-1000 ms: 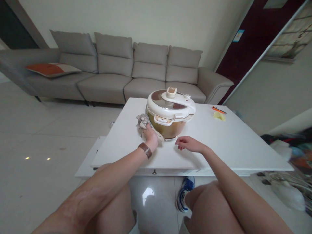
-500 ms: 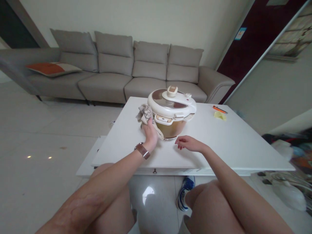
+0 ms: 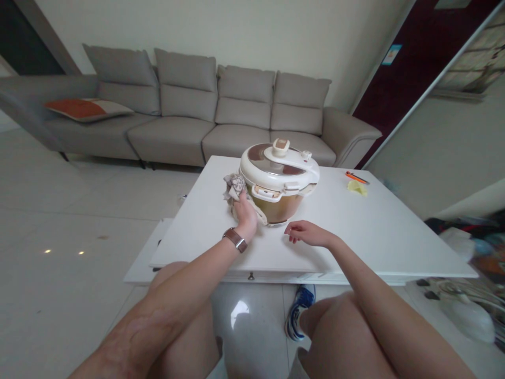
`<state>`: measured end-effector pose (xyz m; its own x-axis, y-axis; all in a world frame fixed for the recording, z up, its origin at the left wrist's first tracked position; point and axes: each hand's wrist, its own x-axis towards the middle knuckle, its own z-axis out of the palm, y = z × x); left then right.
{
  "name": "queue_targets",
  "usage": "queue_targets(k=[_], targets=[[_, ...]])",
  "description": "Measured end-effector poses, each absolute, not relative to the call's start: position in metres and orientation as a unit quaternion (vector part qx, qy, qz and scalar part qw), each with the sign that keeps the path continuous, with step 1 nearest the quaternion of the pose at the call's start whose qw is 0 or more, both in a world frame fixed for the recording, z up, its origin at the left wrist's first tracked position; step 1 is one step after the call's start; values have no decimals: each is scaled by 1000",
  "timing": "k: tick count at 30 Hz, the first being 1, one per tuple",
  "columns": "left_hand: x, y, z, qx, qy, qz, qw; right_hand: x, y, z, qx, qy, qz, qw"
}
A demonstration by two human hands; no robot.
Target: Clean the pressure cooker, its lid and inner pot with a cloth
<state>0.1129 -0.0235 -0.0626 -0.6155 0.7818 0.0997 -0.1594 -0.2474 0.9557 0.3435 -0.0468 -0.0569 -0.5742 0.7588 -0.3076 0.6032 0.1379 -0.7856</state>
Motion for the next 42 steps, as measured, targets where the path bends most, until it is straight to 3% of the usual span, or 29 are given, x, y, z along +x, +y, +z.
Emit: queue_targets(k=[4, 10, 16, 21, 26, 32, 37, 42], targets=[[114, -22, -56, 236, 516, 765, 305, 344, -47, -57, -450, -753, 473, 82], [100, -17, -37, 437, 464, 745, 196, 346, -50, -54, -447, -755, 475, 70], [67, -7, -12, 764, 383, 519, 20, 345, -51, -57, -452, -755, 473, 53], [60, -15, 6, 856, 312, 411, -25, 343, -47, -61, -438, -760, 478, 48], [57, 4, -6, 750, 380, 540, 35, 336, -46, -59, -434, -765, 473, 40], [56, 25, -19, 488, 423, 729, 228, 335, -49, -55, -435, -768, 470, 24], [60, 26, -26, 331, 425, 782, 312, 340, -51, -57, -448, -763, 466, 24], [67, 25, -29, 299, 407, 800, 324, 344, -52, -57, -444, -766, 464, 28]])
